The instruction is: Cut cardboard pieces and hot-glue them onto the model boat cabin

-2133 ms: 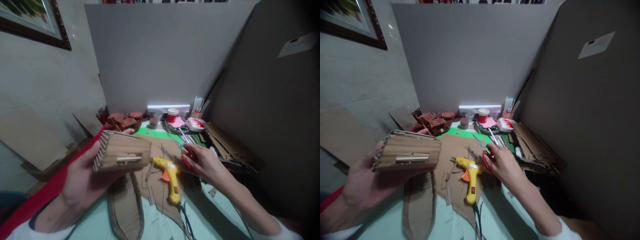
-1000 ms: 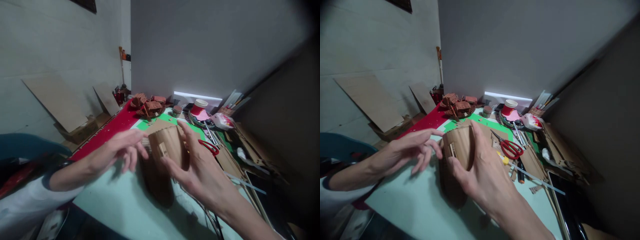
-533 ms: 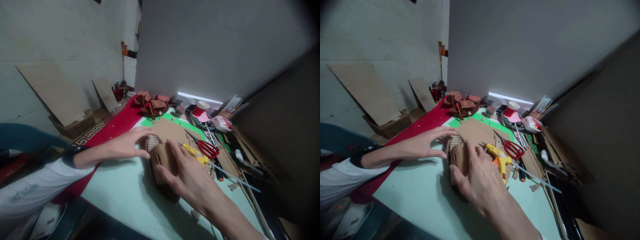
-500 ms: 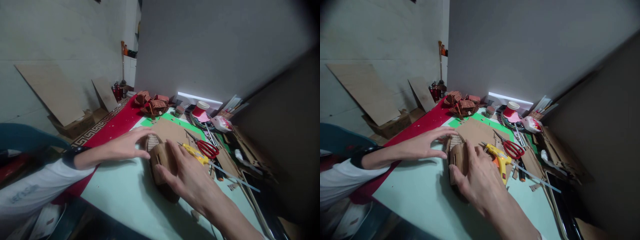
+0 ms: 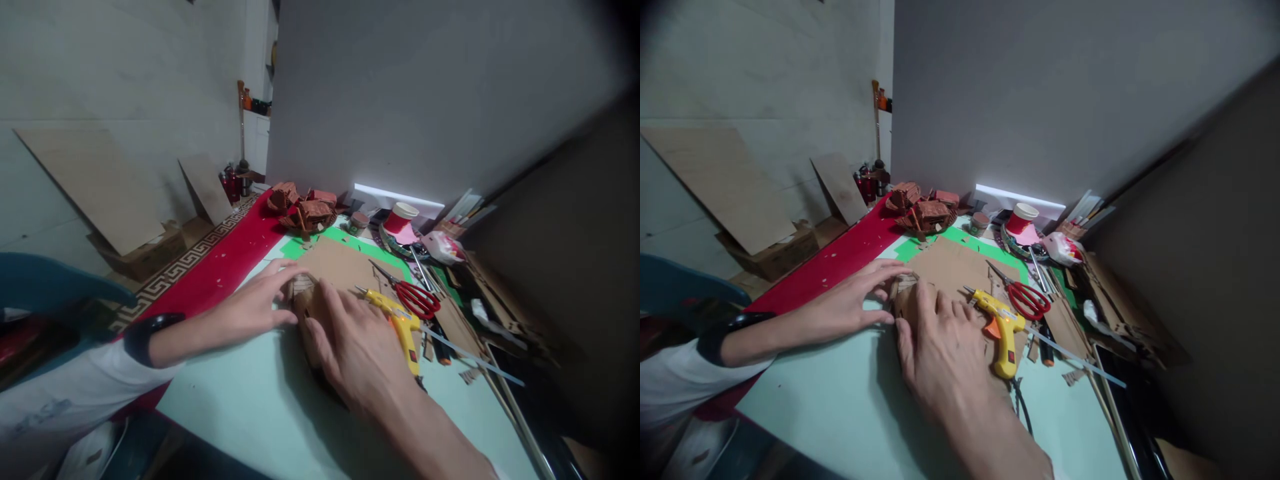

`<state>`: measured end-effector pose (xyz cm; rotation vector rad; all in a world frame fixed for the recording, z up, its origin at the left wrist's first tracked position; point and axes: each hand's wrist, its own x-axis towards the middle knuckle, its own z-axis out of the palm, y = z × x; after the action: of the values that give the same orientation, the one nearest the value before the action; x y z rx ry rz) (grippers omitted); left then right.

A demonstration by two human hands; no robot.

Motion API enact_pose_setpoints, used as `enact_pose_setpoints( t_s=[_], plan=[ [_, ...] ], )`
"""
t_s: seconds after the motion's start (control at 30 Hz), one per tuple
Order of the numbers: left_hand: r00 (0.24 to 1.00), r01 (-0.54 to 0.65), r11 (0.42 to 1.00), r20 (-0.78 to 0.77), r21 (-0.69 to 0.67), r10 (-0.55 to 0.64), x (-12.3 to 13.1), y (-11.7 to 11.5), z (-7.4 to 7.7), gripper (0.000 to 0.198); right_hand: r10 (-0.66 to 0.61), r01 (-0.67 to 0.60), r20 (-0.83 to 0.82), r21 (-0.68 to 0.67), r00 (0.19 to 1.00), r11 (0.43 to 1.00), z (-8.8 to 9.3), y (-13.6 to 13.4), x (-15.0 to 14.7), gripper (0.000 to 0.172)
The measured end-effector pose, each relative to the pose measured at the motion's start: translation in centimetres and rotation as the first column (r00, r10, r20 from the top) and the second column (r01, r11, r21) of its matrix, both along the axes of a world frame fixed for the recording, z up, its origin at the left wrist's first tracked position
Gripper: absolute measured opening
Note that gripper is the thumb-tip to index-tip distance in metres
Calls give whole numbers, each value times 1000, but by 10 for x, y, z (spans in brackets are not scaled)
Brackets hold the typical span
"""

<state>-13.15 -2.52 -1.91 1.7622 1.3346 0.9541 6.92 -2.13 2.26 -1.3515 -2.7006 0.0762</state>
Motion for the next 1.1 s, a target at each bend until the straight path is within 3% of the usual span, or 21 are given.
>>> enact_pose_setpoints(
  t_s=[0.13,0.23,0.37,0.47,0.63,0.93,1.1],
  plan=[
    [995,-57,998,79,-30,59,3,0,-5,71,-13,-6,-118,-159,993,987,-7,2,2,61],
    [981,-91,992,162,-92,105,5,1,-7,83,-22,-43,-211,-301,977,953,-2,4,13,72],
    [955,-82,972,262,-219,140,5,3,-7,98,-150,21,-287,-409,946,912,8,-3,36,89],
    [934,-71,955,318,-288,165,4,3,-7,108,-217,88,-268,-420,939,903,5,-17,49,103],
    [909,-61,937,368,-345,195,3,-1,-6,121,-199,88,-268,-375,943,923,-17,-33,43,113],
    [862,-137,921,414,-366,293,12,-10,0,113,-114,-71,-529,-317,841,946,-23,-24,50,103],
    [841,-145,917,441,-372,312,24,-11,2,103,-75,-112,-535,-307,841,945,-22,-24,62,96]
  ],
)
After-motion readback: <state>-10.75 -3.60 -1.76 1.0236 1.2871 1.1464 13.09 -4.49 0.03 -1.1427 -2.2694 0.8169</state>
